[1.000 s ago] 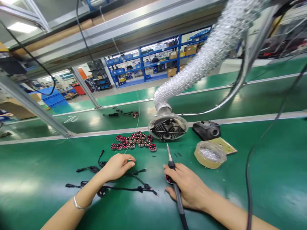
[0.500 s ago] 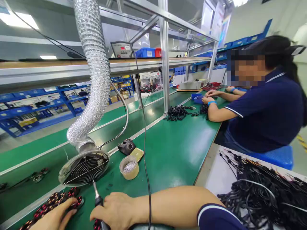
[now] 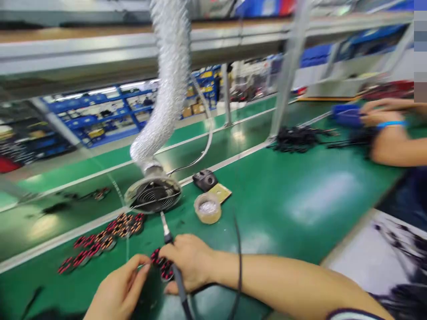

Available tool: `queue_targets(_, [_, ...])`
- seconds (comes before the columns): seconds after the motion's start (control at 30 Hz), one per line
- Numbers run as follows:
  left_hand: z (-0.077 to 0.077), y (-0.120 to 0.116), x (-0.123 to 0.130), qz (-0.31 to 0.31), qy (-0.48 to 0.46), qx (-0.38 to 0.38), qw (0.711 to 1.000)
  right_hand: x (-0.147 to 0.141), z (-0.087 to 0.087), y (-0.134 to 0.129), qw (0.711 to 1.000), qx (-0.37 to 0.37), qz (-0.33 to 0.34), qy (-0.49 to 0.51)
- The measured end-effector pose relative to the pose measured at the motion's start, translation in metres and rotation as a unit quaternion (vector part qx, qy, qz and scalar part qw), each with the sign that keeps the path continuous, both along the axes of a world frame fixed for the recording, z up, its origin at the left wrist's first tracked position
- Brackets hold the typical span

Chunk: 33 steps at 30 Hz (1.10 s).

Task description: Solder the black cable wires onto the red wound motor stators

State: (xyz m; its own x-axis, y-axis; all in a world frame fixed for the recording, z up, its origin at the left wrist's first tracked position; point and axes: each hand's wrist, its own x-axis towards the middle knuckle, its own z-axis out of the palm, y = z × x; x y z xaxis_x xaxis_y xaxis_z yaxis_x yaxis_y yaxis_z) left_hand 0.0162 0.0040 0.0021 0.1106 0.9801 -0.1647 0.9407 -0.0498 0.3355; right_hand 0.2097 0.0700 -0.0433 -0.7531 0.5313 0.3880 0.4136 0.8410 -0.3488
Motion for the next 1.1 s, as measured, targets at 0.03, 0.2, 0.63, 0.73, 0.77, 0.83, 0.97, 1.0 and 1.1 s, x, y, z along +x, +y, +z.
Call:
queue_targets(0.03, [0.004,-0.004,0.003,-0.006,-0.007,-0.016,1.000,0.003,0.001,-0.001,1.000,-0.016,0.016,0.015])
queue_targets(0.2, [0.004,-0.013,0.002,-0.014,-0.022,-0.046,0.999,0.011,0.002,0.003,0.988,-0.096,0.076,0.094])
queue_targets(0.63, [0.003,-0.007,0.011,0.044,-0.047,-0.063,0.996,-0.002,-0.003,-0.009,0.979,-0.115,0.113,0.123])
queue_targets(0.73, [0.002,-0.007,0.011,0.038,-0.049,-0.065,0.996,-0.002,-0.001,-0.009,0.978,-0.128,0.109,0.126])
queue_targets(0.77, [0.003,-0.006,0.011,0.036,-0.052,-0.064,0.996,-0.002,-0.001,-0.009,0.978,-0.133,0.105,0.121])
queue_targets(0.83, [0.004,-0.005,0.008,0.035,-0.055,-0.064,0.996,-0.002,-0.001,-0.010,0.979,-0.141,0.097,0.108])
queue_targets(0.97, [0.007,-0.002,0.005,0.052,-0.052,-0.070,0.995,-0.003,-0.003,-0.011,0.980,-0.142,0.092,0.101])
queue_targets(1.0, [0.008,-0.002,0.006,0.056,-0.056,-0.074,0.994,-0.003,-0.003,-0.011,0.981,-0.140,0.091,0.103])
queue_targets(1.1, [0.010,-0.002,0.014,0.070,-0.053,-0.067,0.994,-0.005,-0.004,-0.011,0.981,-0.118,0.089,0.125])
